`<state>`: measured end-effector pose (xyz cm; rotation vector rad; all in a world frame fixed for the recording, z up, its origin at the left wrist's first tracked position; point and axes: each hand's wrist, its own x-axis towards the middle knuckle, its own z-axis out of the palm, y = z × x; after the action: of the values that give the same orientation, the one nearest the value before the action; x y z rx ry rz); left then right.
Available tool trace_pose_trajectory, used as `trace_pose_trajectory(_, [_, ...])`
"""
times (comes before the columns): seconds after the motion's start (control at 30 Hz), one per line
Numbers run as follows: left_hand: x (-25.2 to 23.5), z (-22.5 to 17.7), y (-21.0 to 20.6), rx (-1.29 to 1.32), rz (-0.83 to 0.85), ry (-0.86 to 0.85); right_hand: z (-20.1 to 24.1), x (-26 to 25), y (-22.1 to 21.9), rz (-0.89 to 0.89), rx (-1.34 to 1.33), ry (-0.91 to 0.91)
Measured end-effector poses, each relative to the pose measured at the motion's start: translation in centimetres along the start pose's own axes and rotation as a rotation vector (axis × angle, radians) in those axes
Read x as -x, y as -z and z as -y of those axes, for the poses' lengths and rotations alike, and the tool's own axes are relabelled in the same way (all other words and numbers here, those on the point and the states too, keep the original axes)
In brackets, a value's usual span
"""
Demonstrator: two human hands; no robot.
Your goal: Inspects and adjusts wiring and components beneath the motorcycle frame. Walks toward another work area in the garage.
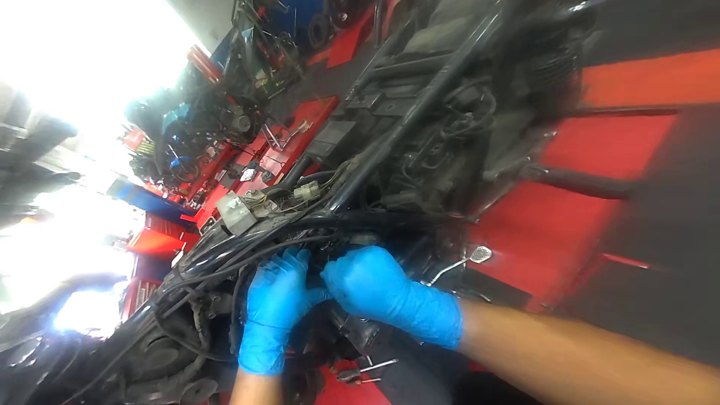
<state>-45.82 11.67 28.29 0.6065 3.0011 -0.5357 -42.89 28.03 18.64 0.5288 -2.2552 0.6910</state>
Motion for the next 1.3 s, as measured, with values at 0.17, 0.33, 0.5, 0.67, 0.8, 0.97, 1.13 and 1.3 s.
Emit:
trace_pose_trajectory(0.17, [0.2,0.2,-0.6,-0.004,-0.034,-0.045,-2.9,3.6,-3.5,-0.011,0.003,-0.055])
trace_pose_trajectory(0.33, [-0.3,-0.3,-0.6,-0.069,0.004,-0.022,-4.3,3.1,-5.3,0.283,0.052,-0.193])
trace_pose_trajectory(0.5, [-0.4,-0.1,-0.4,-0.009,0.008,0.007,-2.8,1.4,-4.3,0.393,0.065,-0.183])
trace_pose_trajectory(0.67, [-0.3,0.1,-0.5,0.029,0.02,0.019,-2.1,0.1,-4.6,0.537,0.056,-0.248])
trace_pose_trajectory(0.8, [-0.2,0.2,-0.3,0.014,0.015,0.0,-0.5,-1.0,-0.6,0.573,-0.043,-0.215])
trace_pose_trajectory(0.97, [-0.1,0.5,-0.4,0.048,0.013,-0.022,1.6,-2.6,2.3,0.571,0.037,-0.202])
trace_pose_trajectory(1.13, [0.1,0.8,-0.2,0.086,-0.032,-0.057,0.5,0.1,0.1,0.244,0.041,-0.169])
trace_pose_trajectory(1.3, [0.0,0.4,-0.7,-0.001,-0.051,-0.045,-2.3,1.7,-4.1,0.184,0.07,-0.134])
